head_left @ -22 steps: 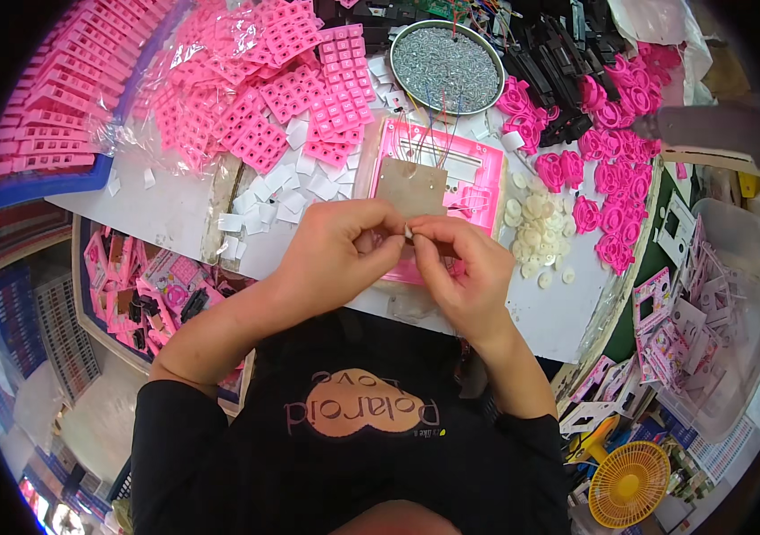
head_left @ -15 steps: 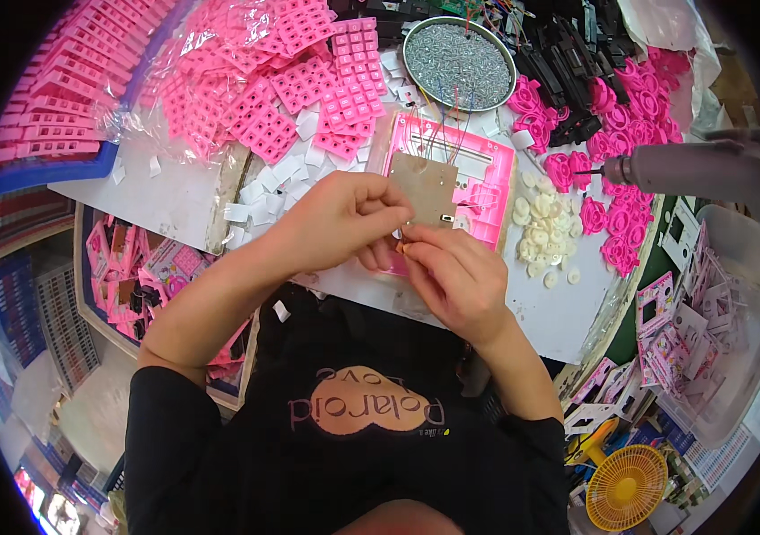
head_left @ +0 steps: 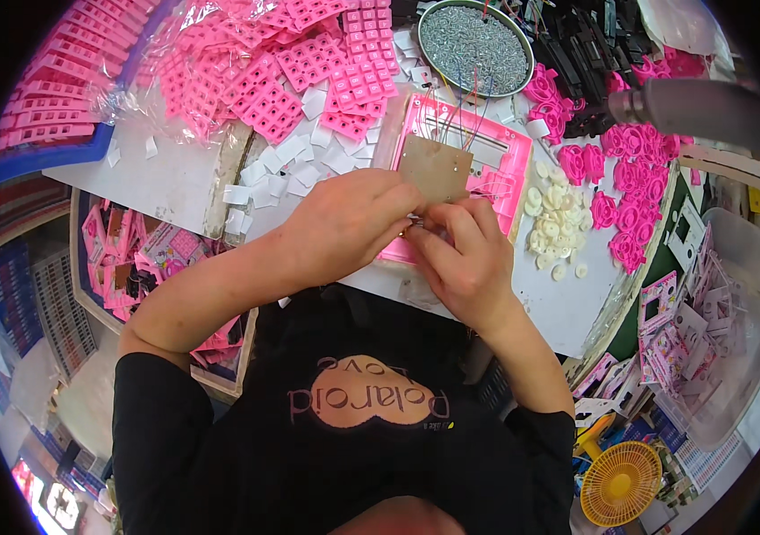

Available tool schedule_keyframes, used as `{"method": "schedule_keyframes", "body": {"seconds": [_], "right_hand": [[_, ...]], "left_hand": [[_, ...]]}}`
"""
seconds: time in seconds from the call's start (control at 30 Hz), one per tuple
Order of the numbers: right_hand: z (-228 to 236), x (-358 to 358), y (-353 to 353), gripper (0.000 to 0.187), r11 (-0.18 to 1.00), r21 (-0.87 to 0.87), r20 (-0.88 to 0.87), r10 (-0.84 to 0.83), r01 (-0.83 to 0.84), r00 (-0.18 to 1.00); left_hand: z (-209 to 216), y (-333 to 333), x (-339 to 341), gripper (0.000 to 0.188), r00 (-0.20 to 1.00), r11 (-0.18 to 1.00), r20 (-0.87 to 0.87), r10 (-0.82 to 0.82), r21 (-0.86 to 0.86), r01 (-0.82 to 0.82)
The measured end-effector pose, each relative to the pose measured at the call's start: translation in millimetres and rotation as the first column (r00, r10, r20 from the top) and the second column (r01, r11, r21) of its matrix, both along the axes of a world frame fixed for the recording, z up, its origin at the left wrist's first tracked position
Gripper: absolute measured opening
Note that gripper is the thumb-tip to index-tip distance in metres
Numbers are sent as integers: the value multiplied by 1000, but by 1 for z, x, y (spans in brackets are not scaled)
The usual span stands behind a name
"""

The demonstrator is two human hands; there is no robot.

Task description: Assemble a toy cash register by installing buttons, a circuit board, and securing the housing with an electric screwdriver.

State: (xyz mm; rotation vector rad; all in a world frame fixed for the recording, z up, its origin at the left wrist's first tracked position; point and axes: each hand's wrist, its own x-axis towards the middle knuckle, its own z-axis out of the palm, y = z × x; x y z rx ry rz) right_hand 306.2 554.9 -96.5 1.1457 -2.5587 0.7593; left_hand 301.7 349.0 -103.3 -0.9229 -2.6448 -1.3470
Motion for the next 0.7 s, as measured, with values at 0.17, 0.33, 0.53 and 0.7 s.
{"method": "schedule_keyframes", "body": {"seconds": [0.17, 0.33, 0.53, 0.7], "right_hand": [[8, -1, -1, 22, 999, 42, 58, 21, -24, 998], [28, 5, 6, 32, 975, 209, 270, 21, -80, 963], [22, 15, 8, 39, 991, 135, 271, -31, -6, 962], [21, 10, 13, 37, 998, 49, 274, 25, -40, 961]], "left_hand": [[-2, 1, 2, 22, 999, 999, -48, -14, -36, 12], [8, 2, -1, 26, 918, 982, 375, 128, 85, -171], [17, -17, -3, 45, 920, 922, 123, 373, 65, -382], [23, -37, 23, 52, 946, 986, 315, 71, -166, -19]]}}
